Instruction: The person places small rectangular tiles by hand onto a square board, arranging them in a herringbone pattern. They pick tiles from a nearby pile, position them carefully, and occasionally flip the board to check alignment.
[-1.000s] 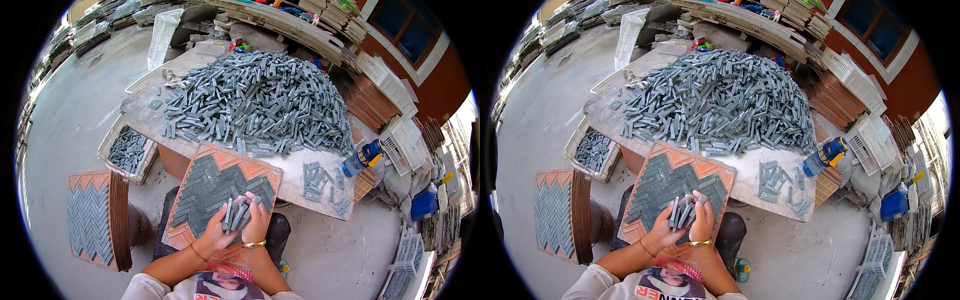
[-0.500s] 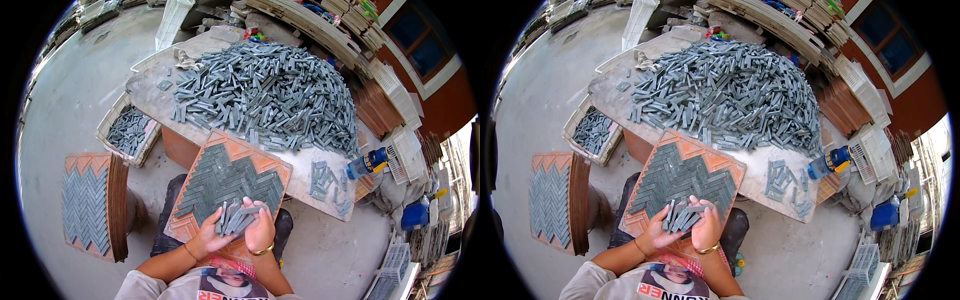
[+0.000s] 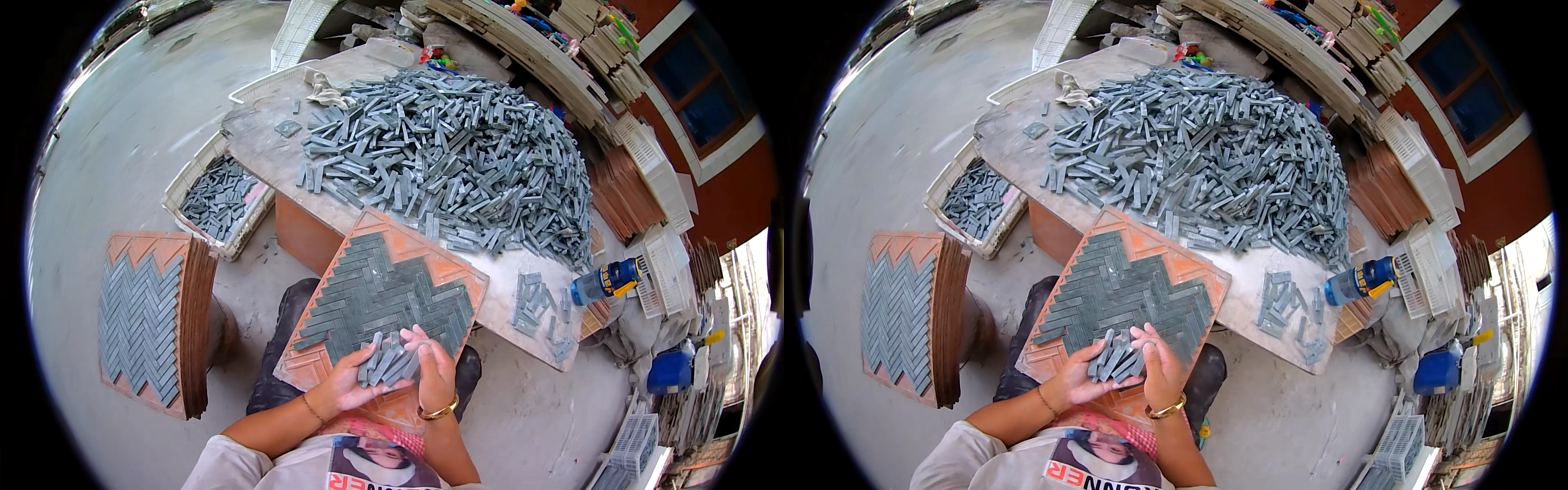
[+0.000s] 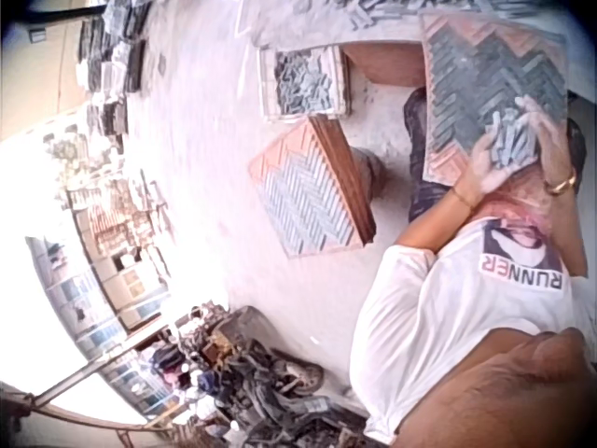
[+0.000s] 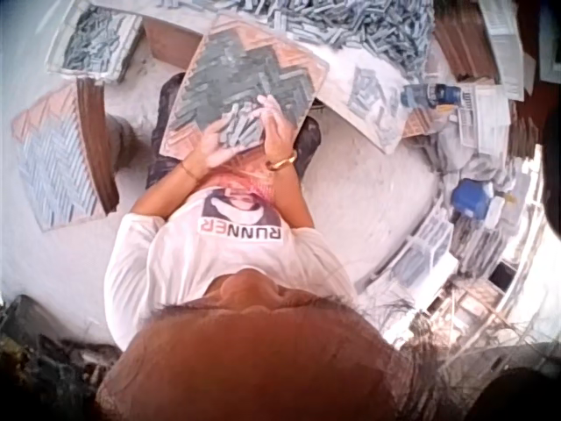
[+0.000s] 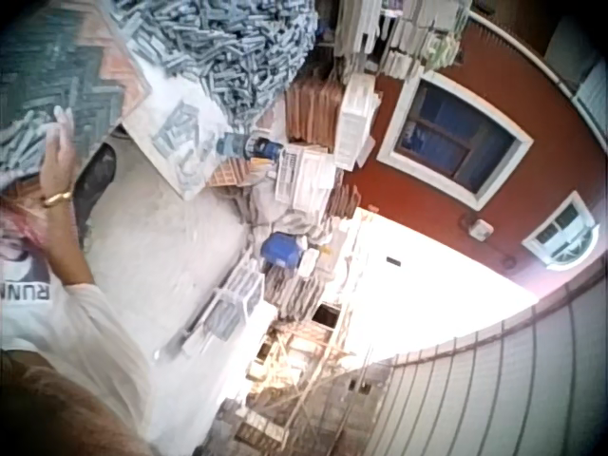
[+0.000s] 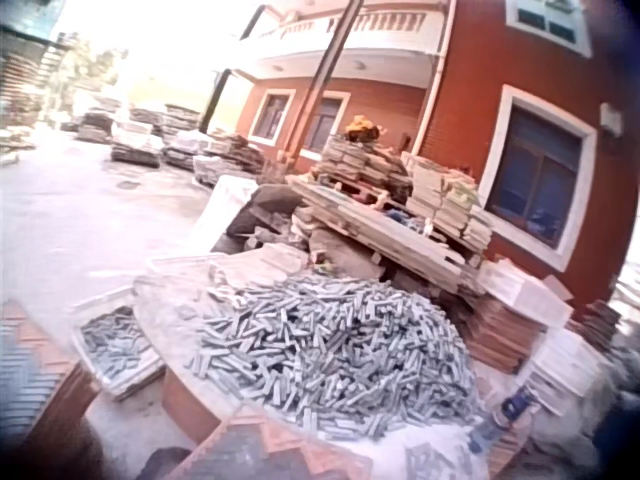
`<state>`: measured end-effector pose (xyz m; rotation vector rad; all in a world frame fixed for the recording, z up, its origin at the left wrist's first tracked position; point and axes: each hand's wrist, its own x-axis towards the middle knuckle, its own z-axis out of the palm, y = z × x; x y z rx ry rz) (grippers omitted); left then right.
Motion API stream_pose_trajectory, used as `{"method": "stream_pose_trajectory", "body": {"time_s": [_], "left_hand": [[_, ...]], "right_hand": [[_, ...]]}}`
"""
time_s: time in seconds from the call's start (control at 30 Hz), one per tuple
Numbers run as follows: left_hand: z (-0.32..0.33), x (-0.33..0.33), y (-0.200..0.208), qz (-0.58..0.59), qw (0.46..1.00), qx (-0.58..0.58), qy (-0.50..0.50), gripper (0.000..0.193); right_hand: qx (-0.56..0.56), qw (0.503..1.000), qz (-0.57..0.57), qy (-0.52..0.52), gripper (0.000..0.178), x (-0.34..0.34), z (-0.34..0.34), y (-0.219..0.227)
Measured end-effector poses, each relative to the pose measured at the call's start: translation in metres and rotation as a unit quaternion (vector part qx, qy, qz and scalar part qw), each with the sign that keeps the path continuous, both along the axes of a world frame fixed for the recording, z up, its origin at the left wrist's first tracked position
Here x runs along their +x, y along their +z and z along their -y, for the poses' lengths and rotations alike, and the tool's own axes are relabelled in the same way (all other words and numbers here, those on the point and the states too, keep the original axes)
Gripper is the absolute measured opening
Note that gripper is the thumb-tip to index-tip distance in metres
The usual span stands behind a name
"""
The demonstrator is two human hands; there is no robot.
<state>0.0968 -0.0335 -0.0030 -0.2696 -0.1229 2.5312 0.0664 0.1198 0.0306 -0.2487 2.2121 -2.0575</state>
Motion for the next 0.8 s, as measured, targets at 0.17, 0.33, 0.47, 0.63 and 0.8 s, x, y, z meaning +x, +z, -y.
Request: {"method": "stream_pose_trajectory", "body": {"time_s": [0.17,0.33,0.47,0.63,0.8], "left_hand": [[-0.002,0.005,-0.017,-0.011,1.000,-0.010,-0.012,0.038],[0.004,0.008,-0.011,0.046,0.996,-0.067,-0.023,0.037],[0.053,-0.004,0.017,0.047,0.998,-0.023,0.043,0.040],[0.209,-0.082,0.026,0.043,0.923,-0.242,0.297,0.062],[0.224,-0.088,0.027,0.096,0.836,-0.469,0.268,0.069]], "right_hand": [[0.205,0.970,-0.129,0.000,0.030,0.002,0.013,0.004],[0.132,0.986,-0.098,-0.030,0.040,0.012,0.028,0.008],[0.146,0.986,-0.083,-0.005,0.044,0.009,0.010,0.006],[0.084,0.996,-0.021,-0.003,0.037,0.014,-0.001,0.016],[0.081,0.997,0.015,-0.014,0.039,0.021,-0.005,0.003]]}}
